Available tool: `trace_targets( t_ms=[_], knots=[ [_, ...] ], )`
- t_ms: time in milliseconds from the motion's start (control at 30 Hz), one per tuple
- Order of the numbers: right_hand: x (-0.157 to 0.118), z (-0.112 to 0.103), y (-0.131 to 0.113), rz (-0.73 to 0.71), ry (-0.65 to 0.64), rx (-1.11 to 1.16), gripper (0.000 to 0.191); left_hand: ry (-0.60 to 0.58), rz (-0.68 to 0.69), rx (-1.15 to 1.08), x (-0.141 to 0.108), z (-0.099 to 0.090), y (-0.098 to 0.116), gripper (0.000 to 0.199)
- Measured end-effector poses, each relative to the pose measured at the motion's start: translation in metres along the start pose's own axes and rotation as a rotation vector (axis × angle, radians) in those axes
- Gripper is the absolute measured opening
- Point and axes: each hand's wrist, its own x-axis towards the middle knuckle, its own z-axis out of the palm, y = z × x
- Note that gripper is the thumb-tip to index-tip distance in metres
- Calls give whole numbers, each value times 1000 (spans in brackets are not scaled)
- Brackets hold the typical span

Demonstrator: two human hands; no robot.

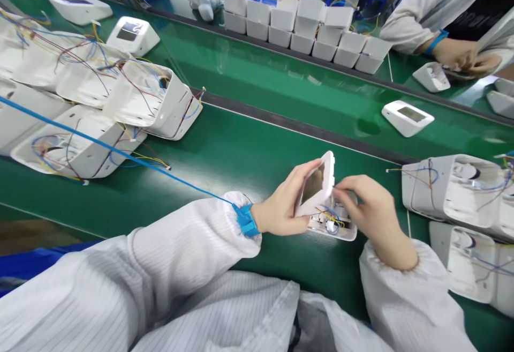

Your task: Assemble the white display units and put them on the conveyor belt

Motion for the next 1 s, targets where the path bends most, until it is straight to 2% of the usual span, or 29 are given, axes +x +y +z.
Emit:
trace_targets(
  t_ms=[100, 233, 300, 567, 833, 1000],
  knots=[
    [0, 8, -10, -67, -205, -233, 15, -55, -54, -89, -2, 0, 1, 92],
    [1, 13, -26, -88, -329, -433, 11, -79, -117, -149, -2, 1, 4, 93],
    [0, 15, -28, -83, -320, -419, 11, -66, -114, -182, -2, 2, 4, 93],
    [-2, 22, -19, -41, -110, -136, 22, -73, -15, -333, -2, 5, 4, 91],
    [-4, 23, -16, -29, -125, -54, 24, -40, -21, -268, -3, 8, -2, 97],
    [-4, 22, -16, -45, -138, -54, 24, -73, -36, -188, -4, 4, -5, 99]
  ],
)
